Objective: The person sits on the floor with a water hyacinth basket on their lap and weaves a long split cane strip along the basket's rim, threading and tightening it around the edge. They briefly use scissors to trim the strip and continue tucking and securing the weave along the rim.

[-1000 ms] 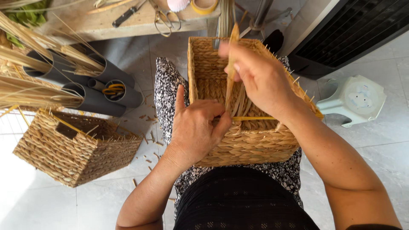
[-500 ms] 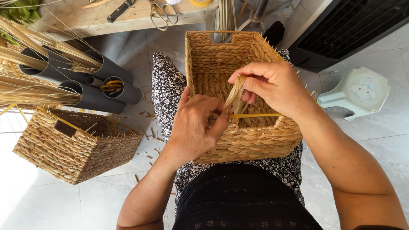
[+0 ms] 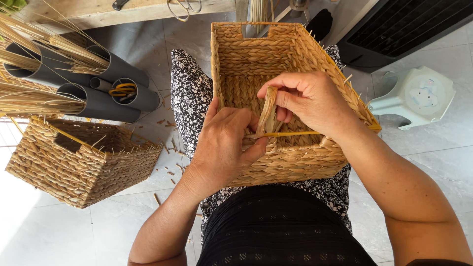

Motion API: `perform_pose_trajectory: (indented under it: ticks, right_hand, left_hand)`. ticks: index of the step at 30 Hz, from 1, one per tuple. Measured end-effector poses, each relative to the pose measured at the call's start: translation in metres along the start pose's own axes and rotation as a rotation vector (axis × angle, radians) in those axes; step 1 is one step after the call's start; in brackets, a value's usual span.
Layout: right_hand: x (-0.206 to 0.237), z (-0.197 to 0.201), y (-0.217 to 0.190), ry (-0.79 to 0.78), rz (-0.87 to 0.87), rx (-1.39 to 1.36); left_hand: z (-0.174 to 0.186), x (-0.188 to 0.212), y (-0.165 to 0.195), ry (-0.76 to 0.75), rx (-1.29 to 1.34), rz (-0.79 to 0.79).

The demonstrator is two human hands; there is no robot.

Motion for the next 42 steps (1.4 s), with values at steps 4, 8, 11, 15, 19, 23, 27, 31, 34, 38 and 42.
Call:
perform_pose_trajectory:
  ticks: [4, 8, 11, 15, 19, 23, 27, 31, 34, 38, 42]
  right_hand:
    - [-0.001, -0.012, 0.012, -0.095, -0.085, -0.096]
    - [0.001, -0.021, 0.008, -0.153, -0.068, -0.043]
    - [0.011, -0.013, -0.018, -0.059, 0.141, 0.228]
    - [0.061, 0.009, -0.067, 0.275, 0.491, 0.478]
    - [0.089, -0.025, -0.076, 0.212, 0.537, 0.53]
    - [0.108, -0.049, -0.079, 0.38, 0.556, 0.656]
    - [0.107, -0.047, -0.052, 0.261, 0.637, 0.365]
    - [0.066, -0.041, 0.019, 0.043, 0.405, 0.469]
    - [0.045, -0.053, 0.053, -0.155, 0.266, 0.737]
    - [0.038, -0.075, 0.046, -0.417, 0.302, 0.924]
    - [0.048, -0.097, 0.009, -0.381, 0.758, 1.192]
  left_hand:
    - [0.007, 0.003, -0.001, -0.021, 0.117, -0.005]
    - [0.011, 0.004, 0.0, -0.026, 0.179, 0.006]
    - [0.014, 0.003, 0.004, 0.007, 0.197, -0.013]
    - [0.015, 0.006, 0.002, 0.055, 0.155, 0.023]
    - [0.017, 0.016, -0.005, 0.097, 0.118, 0.014]
    - [0.021, 0.03, -0.012, 0.134, 0.036, 0.0]
    - [0.023, 0.039, -0.022, 0.16, -0.009, 0.056]
    - [0.009, 0.041, -0.026, 0.117, -0.015, 0.079]
    - [0.002, 0.045, -0.03, 0.071, -0.064, 0.073]
    - [-0.001, 0.041, -0.029, 0.033, -0.096, 0.082]
    - [-0.002, 0.039, -0.026, 0.052, -0.099, 0.071]
Point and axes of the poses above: each hand's wrist, its own x-axis away from the middle knuckle, its own z-axis out of the back of the hand, y = z × x, the point moved 9 cm from there along -x, towards the middle knuckle, and after that the axes turned 3 degrees about x, right-handed, at the moved point
